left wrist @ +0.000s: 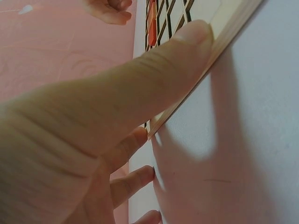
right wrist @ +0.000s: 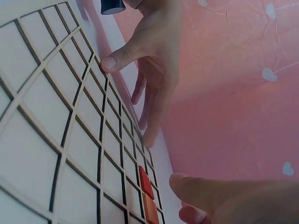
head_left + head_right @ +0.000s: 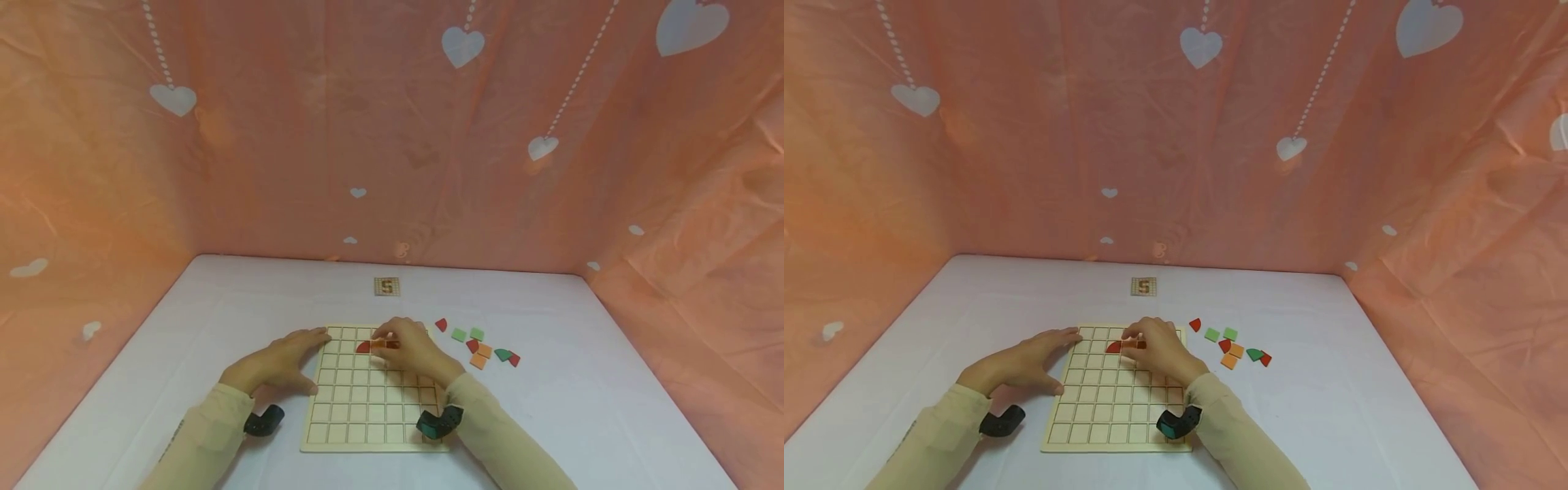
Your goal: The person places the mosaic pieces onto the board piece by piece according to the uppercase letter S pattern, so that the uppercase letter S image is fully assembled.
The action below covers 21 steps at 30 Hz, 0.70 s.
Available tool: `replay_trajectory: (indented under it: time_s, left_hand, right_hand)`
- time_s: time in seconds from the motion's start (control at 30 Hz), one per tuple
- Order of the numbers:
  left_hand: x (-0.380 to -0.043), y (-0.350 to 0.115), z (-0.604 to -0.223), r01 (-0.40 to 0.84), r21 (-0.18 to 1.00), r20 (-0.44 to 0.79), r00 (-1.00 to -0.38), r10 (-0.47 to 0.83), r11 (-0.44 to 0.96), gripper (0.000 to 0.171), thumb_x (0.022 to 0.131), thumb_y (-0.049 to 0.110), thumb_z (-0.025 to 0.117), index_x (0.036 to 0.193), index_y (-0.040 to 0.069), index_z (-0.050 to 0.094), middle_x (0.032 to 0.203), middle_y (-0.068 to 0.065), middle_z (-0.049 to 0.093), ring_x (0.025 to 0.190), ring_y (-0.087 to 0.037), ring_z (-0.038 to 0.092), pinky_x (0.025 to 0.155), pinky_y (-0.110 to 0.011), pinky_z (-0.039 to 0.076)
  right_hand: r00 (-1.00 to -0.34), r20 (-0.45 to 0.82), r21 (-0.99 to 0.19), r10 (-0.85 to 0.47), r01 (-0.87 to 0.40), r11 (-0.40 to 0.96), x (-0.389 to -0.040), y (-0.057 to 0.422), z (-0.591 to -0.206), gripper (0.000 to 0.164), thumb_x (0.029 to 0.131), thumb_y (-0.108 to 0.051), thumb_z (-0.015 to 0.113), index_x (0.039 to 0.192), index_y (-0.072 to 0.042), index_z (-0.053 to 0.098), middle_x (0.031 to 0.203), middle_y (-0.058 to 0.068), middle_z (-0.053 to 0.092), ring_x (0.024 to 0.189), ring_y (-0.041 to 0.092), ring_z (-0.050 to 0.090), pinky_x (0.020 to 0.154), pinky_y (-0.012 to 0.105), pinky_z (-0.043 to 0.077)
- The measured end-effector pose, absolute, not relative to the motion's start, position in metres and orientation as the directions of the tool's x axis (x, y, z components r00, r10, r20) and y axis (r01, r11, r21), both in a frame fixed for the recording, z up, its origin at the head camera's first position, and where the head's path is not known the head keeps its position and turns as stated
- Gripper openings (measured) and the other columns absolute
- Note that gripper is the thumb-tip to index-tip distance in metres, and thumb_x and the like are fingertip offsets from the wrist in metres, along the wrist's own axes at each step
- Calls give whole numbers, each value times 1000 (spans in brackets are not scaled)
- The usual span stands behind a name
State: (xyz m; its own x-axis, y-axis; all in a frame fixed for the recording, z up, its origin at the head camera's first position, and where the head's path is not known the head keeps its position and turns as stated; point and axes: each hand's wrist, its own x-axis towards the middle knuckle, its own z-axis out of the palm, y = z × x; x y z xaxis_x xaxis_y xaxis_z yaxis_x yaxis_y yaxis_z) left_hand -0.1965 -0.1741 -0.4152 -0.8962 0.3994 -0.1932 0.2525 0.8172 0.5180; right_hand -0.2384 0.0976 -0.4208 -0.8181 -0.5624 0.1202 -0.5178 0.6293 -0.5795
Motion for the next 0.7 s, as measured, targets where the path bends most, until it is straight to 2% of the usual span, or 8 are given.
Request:
replay_trajectory:
  time_s: [0.2, 0.5, 0.7]
  left_hand:
    - [-197, -174, -415, 251, 518, -191, -898, 397, 818, 94, 72, 24, 91, 152, 9, 44, 165, -14, 33, 152, -43, 29, 122, -65, 28]
    - [-197, -173, -416, 248, 516, -197, -898, 395, 820, 95, 72, 26, 91, 152, 10, 44, 165, -13, 33, 152, -43, 28, 122, -66, 27]
    - [-197, -173, -415, 240, 513, -202, -900, 387, 824, 95, 72, 28, 91, 153, 11, 43, 166, -13, 32, 152, -43, 28, 123, -65, 27]
  right_hand:
    - [-814, 170, -547, -556, -547, 634, -236, 106, -421, 21, 91, -20, 76, 110, -10, 76, 109, 6, 75, 105, 26, 67, 96, 50, 47]
    - [-827, 194, -554, -527, -536, 637, -232, 121, -420, 19, 90, -15, 76, 108, -9, 76, 107, 6, 74, 100, 22, 65, 87, 37, 55]
    - [-836, 191, -601, -514, -514, 612, -231, 131, -414, 22, 92, -13, 74, 112, -5, 74, 116, 11, 73, 105, 28, 66, 89, 44, 58]
